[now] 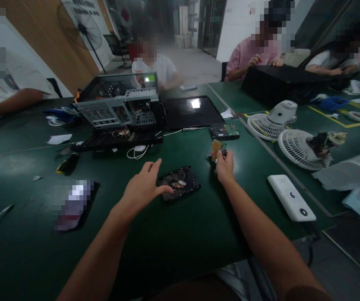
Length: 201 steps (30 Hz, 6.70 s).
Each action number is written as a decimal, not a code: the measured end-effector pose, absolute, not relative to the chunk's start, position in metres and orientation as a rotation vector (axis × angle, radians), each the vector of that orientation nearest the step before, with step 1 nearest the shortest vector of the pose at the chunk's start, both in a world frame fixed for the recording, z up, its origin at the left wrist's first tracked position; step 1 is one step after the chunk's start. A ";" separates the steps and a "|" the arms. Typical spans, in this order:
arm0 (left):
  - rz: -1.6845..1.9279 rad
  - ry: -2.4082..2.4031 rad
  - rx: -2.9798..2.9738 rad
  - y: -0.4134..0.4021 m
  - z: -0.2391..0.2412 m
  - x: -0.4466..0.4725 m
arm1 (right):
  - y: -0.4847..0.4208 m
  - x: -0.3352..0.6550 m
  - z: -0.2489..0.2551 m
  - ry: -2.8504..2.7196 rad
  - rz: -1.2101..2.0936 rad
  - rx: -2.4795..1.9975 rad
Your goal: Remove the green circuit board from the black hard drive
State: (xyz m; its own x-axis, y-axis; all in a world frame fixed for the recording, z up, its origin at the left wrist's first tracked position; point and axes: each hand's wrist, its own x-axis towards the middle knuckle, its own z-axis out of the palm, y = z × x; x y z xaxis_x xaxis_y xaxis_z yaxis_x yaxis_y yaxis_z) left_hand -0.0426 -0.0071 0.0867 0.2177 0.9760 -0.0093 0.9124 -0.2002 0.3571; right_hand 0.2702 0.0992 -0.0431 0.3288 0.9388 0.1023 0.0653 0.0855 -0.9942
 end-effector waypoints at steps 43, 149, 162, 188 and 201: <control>0.393 1.426 2.130 0.017 0.021 -0.066 | 0.079 0.255 -0.021 -1.143 1.024 -1.128; 1.091 1.027 1.936 0.016 0.086 0.045 | 0.023 0.204 0.044 -1.423 1.558 -0.804; 0.707 1.636 2.423 -0.012 0.031 0.088 | 0.076 0.332 0.013 -1.572 0.042 -2.049; 0.627 1.557 2.678 -0.036 0.012 0.055 | 0.067 0.257 0.015 -2.083 0.414 -1.445; 0.663 1.546 2.664 -0.034 0.009 0.053 | 0.069 0.226 0.017 -2.177 0.521 -1.455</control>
